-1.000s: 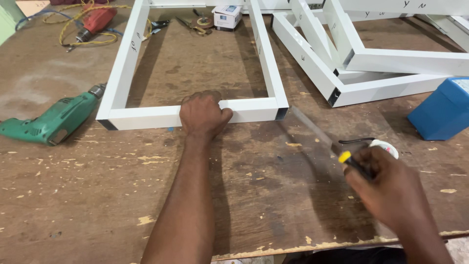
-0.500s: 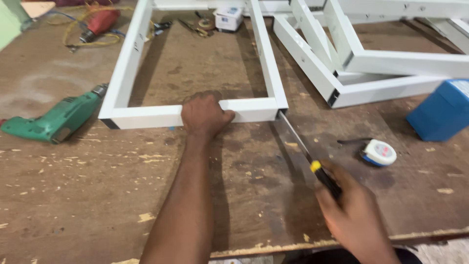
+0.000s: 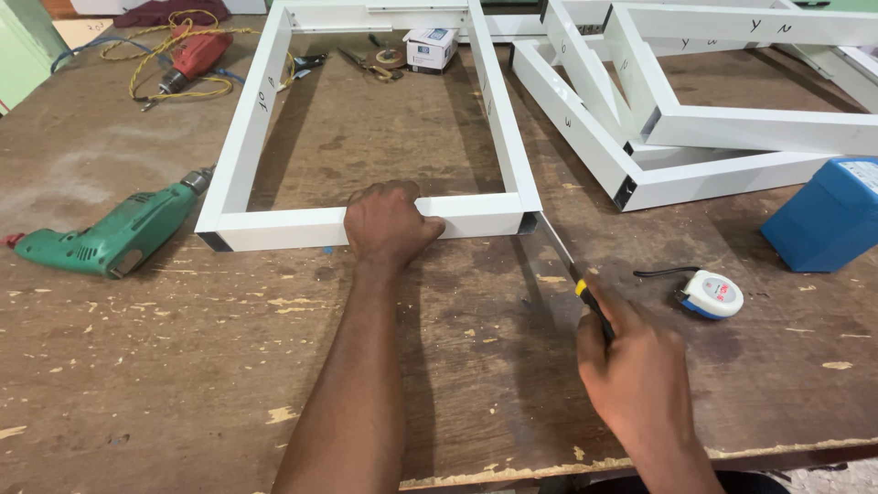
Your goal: The person measures the dimensions of a white rectangular frame using a tape measure and marks the corners with a pen. They then use a utility knife to carefully cut and trim the black corner caps on the frame pieces.
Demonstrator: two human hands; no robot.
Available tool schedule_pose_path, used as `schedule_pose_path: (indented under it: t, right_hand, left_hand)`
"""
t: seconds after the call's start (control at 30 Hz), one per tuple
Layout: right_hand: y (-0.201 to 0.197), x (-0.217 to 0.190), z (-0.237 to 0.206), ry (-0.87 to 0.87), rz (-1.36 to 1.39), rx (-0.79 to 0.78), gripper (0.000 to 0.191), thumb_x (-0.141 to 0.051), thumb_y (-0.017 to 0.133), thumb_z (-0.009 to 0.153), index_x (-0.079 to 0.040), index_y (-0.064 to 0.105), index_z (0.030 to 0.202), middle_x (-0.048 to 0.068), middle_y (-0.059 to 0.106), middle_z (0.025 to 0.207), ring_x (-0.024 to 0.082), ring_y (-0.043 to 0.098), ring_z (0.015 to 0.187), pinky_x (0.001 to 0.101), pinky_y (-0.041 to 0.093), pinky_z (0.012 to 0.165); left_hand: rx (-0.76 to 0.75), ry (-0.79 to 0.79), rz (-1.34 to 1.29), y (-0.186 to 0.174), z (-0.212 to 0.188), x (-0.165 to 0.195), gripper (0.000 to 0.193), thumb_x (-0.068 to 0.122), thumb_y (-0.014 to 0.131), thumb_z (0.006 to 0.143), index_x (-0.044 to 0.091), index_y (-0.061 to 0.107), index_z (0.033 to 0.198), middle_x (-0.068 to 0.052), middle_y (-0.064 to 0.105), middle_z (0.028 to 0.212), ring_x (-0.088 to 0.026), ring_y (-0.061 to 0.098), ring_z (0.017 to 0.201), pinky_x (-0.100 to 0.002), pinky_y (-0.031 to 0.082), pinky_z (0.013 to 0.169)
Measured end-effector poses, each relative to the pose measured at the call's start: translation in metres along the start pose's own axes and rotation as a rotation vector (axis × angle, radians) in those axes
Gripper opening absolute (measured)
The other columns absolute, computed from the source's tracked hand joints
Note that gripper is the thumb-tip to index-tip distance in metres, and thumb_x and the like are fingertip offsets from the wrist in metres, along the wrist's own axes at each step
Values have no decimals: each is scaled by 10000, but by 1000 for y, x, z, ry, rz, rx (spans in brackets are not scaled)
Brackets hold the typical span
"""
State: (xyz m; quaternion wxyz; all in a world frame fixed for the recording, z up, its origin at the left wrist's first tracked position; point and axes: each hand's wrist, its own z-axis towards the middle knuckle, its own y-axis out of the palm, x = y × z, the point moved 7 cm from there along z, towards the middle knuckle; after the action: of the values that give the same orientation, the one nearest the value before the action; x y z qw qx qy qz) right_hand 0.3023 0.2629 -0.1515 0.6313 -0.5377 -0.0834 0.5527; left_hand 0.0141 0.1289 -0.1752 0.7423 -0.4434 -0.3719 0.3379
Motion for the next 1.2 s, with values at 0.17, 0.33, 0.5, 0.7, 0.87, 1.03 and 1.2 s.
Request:
schedule_pose_path:
  t: [0.17, 0.33, 0.5, 0.7, 0.87, 1.03, 1.2]
  right_hand:
    - [9, 8, -3, 52, -32, -68, 405, -138, 655, 918, -143, 691, 1322, 171, 754, 811, 259, 718, 551, 406, 550, 516]
    - [7, 10, -4, 28, -14, -38, 423, -87, 636, 903, -118, 688, 1322, 160, 758, 869, 223, 712, 566, 374, 554, 481]
    - [0, 2, -7, -167, 48, 125, 420, -71, 659, 863, -21, 691, 1279, 201, 744, 953, 250, 738, 646, 340, 593, 533]
    - [11, 14, -9, -6, 56, 34, 419, -69, 654, 868, -84, 700, 1284, 165, 754, 891, 266, 753, 635, 376, 594, 538]
    - [3, 12, -14, -87, 104, 99, 376, -52, 670, 848, -37, 709, 1221, 186, 749, 958, 292, 746, 702, 380, 590, 576]
    - [4, 12, -14, -139, 135, 125, 387, -30, 671, 858, -17, 691, 1244, 185, 746, 954, 286, 745, 691, 384, 588, 578]
    - [7, 15, -11, -89, 101, 85, 411, -37, 673, 855, -29, 689, 1266, 174, 734, 856, 277, 735, 648, 394, 573, 561]
  left_hand:
    - [-42, -34, 4, 0, 0, -3, 412, 530, 798, 694, 189, 796, 926, -60, 738, 837, -232, 712, 795, -412, 556, 697]
    - [-34, -29, -1, 1, 1, -3, 399, 508, 798, 697, 178, 801, 921, -53, 747, 848, -222, 717, 804, -403, 557, 727]
    - [42, 11, -24, -2, 0, 0, 413, 492, 813, 652, 198, 811, 941, -56, 747, 863, -229, 715, 816, -399, 545, 774]
    - [-34, -36, 10, 3, 2, -3, 401, 524, 759, 716, 208, 805, 959, -54, 743, 808, -223, 716, 755, -408, 556, 684]
    - [-144, -86, 118, 13, 4, -4, 490, 633, 729, 767, 174, 805, 920, -82, 730, 783, -242, 708, 723, -400, 541, 624]
    - [-51, -60, 108, 9, 1, -2, 447, 577, 762, 706, 196, 793, 939, -85, 741, 784, -254, 710, 726, -405, 537, 643]
    - [115, 23, 57, -1, -1, 4, 392, 478, 784, 652, 203, 801, 931, -67, 745, 794, -246, 711, 763, -423, 538, 666]
